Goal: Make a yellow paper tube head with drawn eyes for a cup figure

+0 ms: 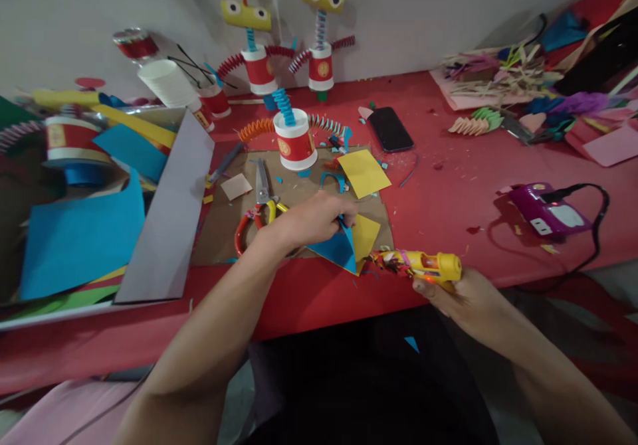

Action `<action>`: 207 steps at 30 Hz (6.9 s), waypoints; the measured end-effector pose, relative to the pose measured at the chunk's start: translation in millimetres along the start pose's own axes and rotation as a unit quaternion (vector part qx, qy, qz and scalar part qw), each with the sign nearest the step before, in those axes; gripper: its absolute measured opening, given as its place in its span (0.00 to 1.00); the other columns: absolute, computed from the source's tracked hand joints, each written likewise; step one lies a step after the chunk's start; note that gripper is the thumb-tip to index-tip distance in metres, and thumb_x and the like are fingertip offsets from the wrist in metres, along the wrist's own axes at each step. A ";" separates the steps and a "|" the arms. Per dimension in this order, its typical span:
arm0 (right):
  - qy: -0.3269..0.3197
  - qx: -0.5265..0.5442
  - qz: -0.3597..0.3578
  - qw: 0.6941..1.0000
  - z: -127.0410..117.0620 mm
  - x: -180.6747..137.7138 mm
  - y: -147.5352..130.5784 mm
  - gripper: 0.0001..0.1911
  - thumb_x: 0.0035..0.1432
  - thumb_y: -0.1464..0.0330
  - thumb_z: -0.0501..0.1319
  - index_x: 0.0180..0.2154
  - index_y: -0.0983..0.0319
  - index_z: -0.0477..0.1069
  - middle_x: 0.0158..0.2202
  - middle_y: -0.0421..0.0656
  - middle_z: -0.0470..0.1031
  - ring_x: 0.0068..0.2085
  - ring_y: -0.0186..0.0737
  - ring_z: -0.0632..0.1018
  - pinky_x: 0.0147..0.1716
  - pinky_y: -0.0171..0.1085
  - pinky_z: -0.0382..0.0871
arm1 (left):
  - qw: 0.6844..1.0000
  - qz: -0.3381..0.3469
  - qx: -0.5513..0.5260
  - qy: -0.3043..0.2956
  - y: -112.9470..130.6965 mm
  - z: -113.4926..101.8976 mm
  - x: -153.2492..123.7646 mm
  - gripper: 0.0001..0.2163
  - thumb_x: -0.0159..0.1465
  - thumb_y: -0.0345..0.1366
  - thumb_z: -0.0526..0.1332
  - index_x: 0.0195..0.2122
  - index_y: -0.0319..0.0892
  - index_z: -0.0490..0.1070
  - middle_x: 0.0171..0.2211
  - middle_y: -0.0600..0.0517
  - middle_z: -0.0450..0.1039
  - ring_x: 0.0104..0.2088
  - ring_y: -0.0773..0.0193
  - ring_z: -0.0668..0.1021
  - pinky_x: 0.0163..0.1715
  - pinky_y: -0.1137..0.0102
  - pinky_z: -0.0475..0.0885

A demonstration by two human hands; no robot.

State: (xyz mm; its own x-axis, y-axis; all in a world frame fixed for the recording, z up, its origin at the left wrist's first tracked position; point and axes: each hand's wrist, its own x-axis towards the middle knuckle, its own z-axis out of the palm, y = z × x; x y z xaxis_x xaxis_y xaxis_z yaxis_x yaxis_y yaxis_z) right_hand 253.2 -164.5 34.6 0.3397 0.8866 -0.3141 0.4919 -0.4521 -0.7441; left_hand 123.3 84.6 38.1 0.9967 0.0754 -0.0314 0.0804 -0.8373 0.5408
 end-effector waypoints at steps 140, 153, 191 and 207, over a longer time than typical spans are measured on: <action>0.174 -0.240 -0.130 0.946 34.7 74.4 -17.6 0.30 0.52 0.60 0.66 0.55 0.65 0.66 0.51 0.55 0.71 0.50 0.61 0.69 0.48 0.56 0.64 | 0.953 -0.262 0.143 0.054 13.7 -1.1 -12.0 0.18 0.48 0.42 0.71 0.35 0.37 0.70 0.44 0.41 0.69 0.49 0.47 0.69 0.45 0.60 0.66; 0.128 -0.232 -0.097 0.959 26.9 86.3 -29.2 0.31 0.47 0.62 0.69 0.53 0.62 0.68 0.48 0.52 0.73 0.49 0.60 0.70 0.46 0.54 0.64 | 0.939 -0.170 -0.228 0.191 0.2 6.1 -18.3 0.10 0.51 0.29 0.65 0.34 0.41 0.67 0.29 0.56 0.70 0.31 0.66 0.72 0.31 0.72 0.67; 0.214 0.481 -0.049 0.849 39.8 65.0 -30.6 0.19 0.47 0.65 0.70 0.42 0.59 0.71 0.40 0.42 0.80 0.39 0.43 0.79 0.40 0.44 0.73 | 0.777 -0.205 -0.569 0.177 36.3 13.5 -12.9 0.11 0.49 0.39 0.70 0.23 0.38 0.71 0.22 0.56 0.68 0.24 0.71 0.68 0.28 0.72 0.62; 0.200 0.470 -0.007 0.860 60.0 67.8 -37.7 0.10 0.44 0.64 0.72 0.27 0.62 0.77 0.24 0.41 0.78 0.27 0.37 0.75 0.31 0.38 0.70 | 0.667 -0.170 -0.681 0.250 44.8 25.6 -9.5 0.15 0.44 0.37 0.74 0.32 0.37 0.78 0.30 0.49 0.78 0.32 0.62 0.77 0.40 0.65 0.71</action>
State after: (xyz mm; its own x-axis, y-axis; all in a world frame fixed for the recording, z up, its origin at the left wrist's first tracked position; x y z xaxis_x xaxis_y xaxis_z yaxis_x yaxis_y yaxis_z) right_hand 209.6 -81.5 6.0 0.6793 0.7019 -0.2143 -0.3041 0.0035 -0.9526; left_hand 117.9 32.5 41.1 0.7678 0.5912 -0.2468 -0.1257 0.5168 0.8469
